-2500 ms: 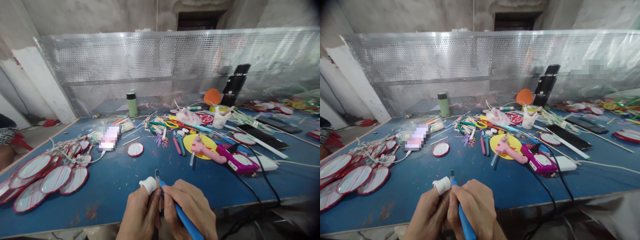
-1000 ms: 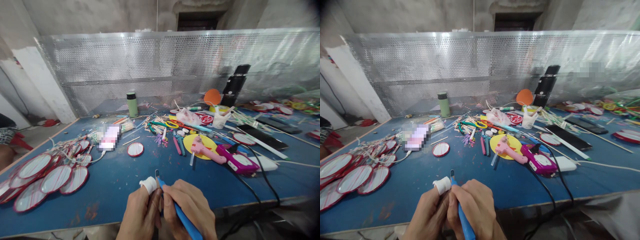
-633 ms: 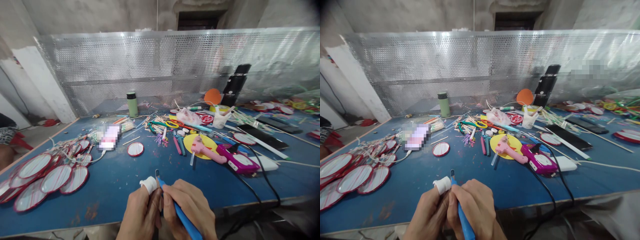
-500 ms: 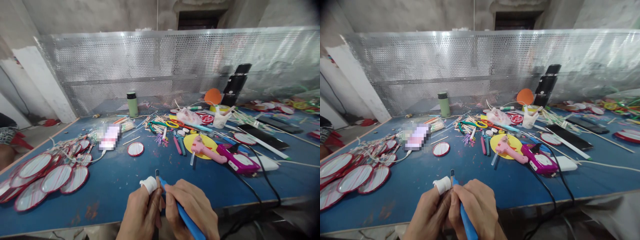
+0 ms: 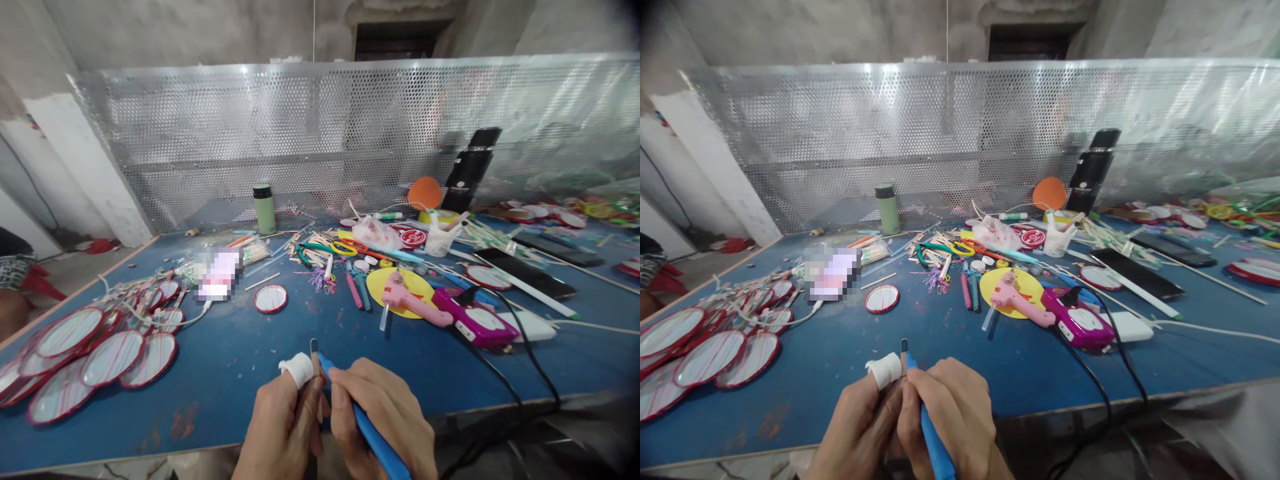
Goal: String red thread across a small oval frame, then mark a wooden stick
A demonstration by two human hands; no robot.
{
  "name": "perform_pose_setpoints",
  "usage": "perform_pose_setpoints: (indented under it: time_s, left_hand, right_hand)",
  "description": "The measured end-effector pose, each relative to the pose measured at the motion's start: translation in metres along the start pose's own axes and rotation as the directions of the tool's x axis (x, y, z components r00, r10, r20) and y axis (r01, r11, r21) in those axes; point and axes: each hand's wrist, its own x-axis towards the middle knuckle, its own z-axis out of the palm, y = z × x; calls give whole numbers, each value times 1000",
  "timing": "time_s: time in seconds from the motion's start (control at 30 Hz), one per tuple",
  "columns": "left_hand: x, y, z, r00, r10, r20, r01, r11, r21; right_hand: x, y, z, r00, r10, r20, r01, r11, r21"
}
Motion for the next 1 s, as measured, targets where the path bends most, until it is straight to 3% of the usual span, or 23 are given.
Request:
perform_pose_setpoints:
  time_s: [0.17,0.27,0.37,0.53,1.0]
  left_hand:
    - [1,1,2,1000,9,-18,-10,1000,-12]
    - [1,1,3,999,19,-49,-20,1000,-16]
    - [1,-1,1,1000,27,-15,-27,1000,3]
    - [0,-4,-1,1000,0,12,0,1000,23]
    - [-1,-1,1,1000,-15,-23,14,999,-32]
  right_hand:
    - [0,-2,-1,1000,6,-15,-6,1000,0]
    - [4,-2,-4,999,-16,42,16,1000,-11]
    - [7,-2,-7,995,-16,104,18,1000,-21]
    - [3,-3,-2,1000,10,-18,-10,1000,5]
    - [-5,-2,-5,999,53,4,-53,998,-43]
